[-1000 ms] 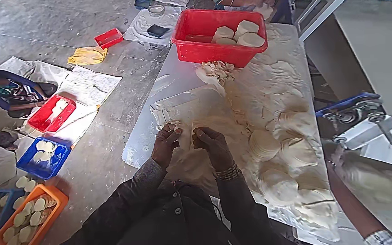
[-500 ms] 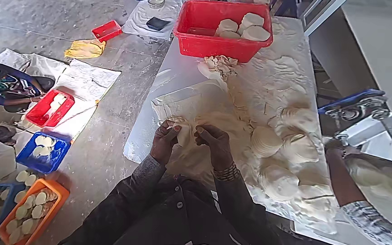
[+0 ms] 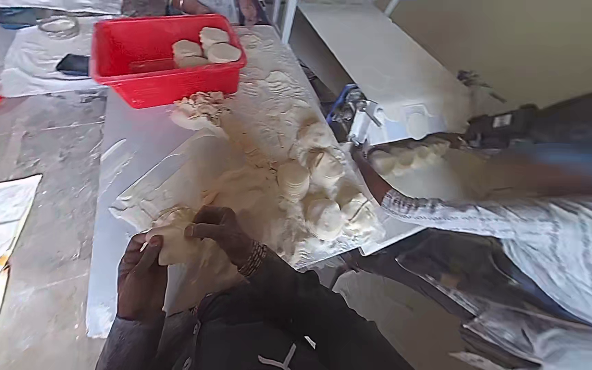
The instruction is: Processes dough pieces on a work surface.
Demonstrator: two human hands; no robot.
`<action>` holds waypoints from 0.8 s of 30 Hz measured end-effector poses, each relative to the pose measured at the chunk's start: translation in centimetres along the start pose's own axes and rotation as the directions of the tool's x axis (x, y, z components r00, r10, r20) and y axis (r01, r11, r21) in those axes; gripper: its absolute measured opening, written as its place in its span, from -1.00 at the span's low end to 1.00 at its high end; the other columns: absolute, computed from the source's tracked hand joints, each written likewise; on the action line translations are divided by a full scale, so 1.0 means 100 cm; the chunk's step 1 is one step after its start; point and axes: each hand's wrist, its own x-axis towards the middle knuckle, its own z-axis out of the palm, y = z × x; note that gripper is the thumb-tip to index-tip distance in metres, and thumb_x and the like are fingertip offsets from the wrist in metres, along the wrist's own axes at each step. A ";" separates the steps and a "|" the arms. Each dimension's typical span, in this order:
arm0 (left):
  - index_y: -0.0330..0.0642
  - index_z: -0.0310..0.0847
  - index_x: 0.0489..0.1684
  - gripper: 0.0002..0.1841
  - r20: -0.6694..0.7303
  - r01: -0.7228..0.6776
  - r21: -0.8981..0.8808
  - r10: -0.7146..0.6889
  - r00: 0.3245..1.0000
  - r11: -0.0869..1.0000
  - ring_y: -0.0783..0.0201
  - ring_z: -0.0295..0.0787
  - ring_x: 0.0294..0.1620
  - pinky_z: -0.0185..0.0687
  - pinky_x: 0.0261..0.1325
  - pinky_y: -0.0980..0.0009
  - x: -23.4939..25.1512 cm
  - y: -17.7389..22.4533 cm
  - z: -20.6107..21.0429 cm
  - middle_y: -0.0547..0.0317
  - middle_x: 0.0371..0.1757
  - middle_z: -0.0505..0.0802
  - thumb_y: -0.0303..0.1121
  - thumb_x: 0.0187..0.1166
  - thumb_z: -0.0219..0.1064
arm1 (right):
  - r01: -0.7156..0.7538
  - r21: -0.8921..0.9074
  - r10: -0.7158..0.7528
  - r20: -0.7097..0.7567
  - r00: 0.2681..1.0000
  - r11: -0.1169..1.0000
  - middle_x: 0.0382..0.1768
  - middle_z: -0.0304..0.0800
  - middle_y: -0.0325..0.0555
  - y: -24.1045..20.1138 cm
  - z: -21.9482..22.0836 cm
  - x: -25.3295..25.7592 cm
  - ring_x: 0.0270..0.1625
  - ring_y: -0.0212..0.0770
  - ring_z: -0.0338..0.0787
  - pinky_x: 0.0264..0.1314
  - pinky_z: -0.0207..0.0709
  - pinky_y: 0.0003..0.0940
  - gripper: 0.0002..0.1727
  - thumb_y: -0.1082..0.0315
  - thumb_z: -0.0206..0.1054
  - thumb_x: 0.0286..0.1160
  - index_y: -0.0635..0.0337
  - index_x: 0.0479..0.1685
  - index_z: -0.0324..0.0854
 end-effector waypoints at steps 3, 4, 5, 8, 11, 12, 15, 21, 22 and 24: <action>-0.09 0.56 -0.09 -0.85 0.034 0.036 -0.013 -0.035 0.999 0.999 0.36 0.89 -0.16 0.86 -0.02 0.38 0.000 -0.004 -0.004 0.25 -0.19 0.91 -0.56 0.60 0.15 | -0.050 0.069 0.048 0.030 0.998 0.996 -0.38 0.73 -0.20 -0.001 -0.001 0.002 -0.36 -0.47 0.67 -0.21 0.60 -0.52 -0.95 0.56 0.31 0.50 0.41 -0.20 0.63; -0.09 0.58 -0.06 -0.86 0.059 0.047 -0.010 -0.047 0.997 0.999 0.37 0.89 -0.15 0.86 -0.01 0.38 0.001 -0.006 -0.004 0.25 -0.18 0.91 -0.53 0.58 0.22 | -0.079 0.061 0.076 0.043 0.996 0.995 -0.35 0.77 -0.18 0.000 -0.001 0.003 -0.36 -0.47 0.68 -0.24 0.60 -0.52 -0.88 0.53 0.31 0.54 0.44 -0.11 0.65; -0.10 0.60 -0.03 -0.86 0.082 0.055 0.000 -0.055 0.995 0.998 0.38 0.88 -0.14 0.85 0.00 0.39 0.001 -0.008 -0.004 0.26 -0.16 0.91 -0.50 0.57 0.26 | -0.105 0.044 0.103 0.053 0.993 0.993 -0.33 0.78 -0.16 0.002 -0.001 0.004 -0.38 -0.48 0.67 -0.27 0.58 -0.53 -0.84 0.50 0.32 0.57 0.46 -0.05 0.66; -0.14 0.60 0.02 -0.82 0.097 0.055 0.054 -0.060 0.993 0.997 0.41 0.88 -0.12 0.83 0.03 0.43 0.003 -0.012 -0.002 0.30 -0.15 0.91 -0.51 0.56 0.22 | -0.116 0.026 0.116 0.016 0.993 0.993 -0.46 0.75 -0.21 0.005 -0.001 0.005 -0.51 -0.52 0.61 -0.39 0.52 -0.58 -0.91 0.54 0.37 0.52 0.44 -0.16 0.68; -0.19 0.59 0.05 -0.79 0.069 0.065 0.079 -0.070 0.995 0.995 0.41 0.88 -0.12 0.84 0.04 0.42 0.003 -0.009 0.000 0.29 -0.15 0.91 -0.58 0.56 0.15 | -0.081 0.032 0.082 -0.036 0.996 0.996 -0.42 0.76 -0.20 0.000 -0.008 0.001 -0.46 -0.49 0.64 -0.33 0.57 -0.55 -0.92 0.55 0.33 0.53 0.45 -0.17 0.67; -0.19 0.58 0.05 -0.79 0.055 0.065 0.090 -0.070 0.996 0.994 0.41 0.89 -0.13 0.85 0.02 0.42 0.003 -0.007 -0.001 0.29 -0.15 0.91 -0.58 0.56 0.15 | -0.071 0.024 0.072 -0.044 0.996 0.997 -0.39 0.75 -0.20 0.000 -0.010 0.001 -0.44 -0.49 0.64 -0.32 0.58 -0.54 -0.91 0.55 0.31 0.56 0.44 -0.15 0.65; -0.19 0.61 0.03 -0.82 0.055 0.080 0.113 -0.087 0.995 0.990 0.41 0.89 -0.17 0.86 -0.10 0.44 0.004 -0.006 0.001 0.27 -0.17 0.92 -0.53 0.60 0.17 | -0.094 -0.018 0.094 -0.001 0.996 0.995 -0.33 0.72 -0.18 0.002 -0.017 0.004 -0.39 -0.46 0.67 -0.25 0.63 -0.52 -0.87 0.48 0.28 0.64 0.42 -0.06 0.59; -0.18 0.65 -0.05 -0.81 0.018 0.120 0.074 -0.121 0.992 0.990 0.47 0.86 -0.34 0.82 -0.30 0.52 0.005 -0.006 0.002 0.27 -0.27 0.92 -0.55 0.70 0.09 | -0.121 0.007 0.121 -0.056 0.991 0.993 -0.45 0.75 -0.21 0.007 -0.007 0.012 -0.48 -0.49 0.66 -0.36 0.58 -0.56 -0.92 0.54 0.36 0.54 0.43 -0.15 0.64; -0.16 0.67 -0.11 -0.79 -0.011 0.127 0.071 -0.127 0.992 0.989 0.55 0.76 -0.52 0.69 -0.49 0.62 0.005 -0.005 0.001 0.31 -0.37 0.89 -0.53 0.72 0.07 | -0.131 0.025 0.133 -0.096 0.986 0.991 -0.41 0.76 -0.17 0.004 -0.007 0.014 -0.45 -0.47 0.68 -0.34 0.61 -0.55 -0.92 0.54 0.35 0.56 0.43 -0.14 0.63; -0.09 0.65 -0.24 -0.74 -0.053 0.149 0.078 -0.146 0.988 0.986 0.67 0.42 -0.79 0.31 -0.76 0.75 0.009 -0.003 -0.002 0.42 -0.56 0.78 -0.48 0.78 0.03 | -0.138 0.004 0.137 -0.132 0.982 0.990 -0.33 0.76 -0.11 -0.004 -0.007 0.024 -0.35 -0.46 0.70 -0.23 0.62 -0.53 -0.89 0.53 0.32 0.60 0.45 -0.09 0.61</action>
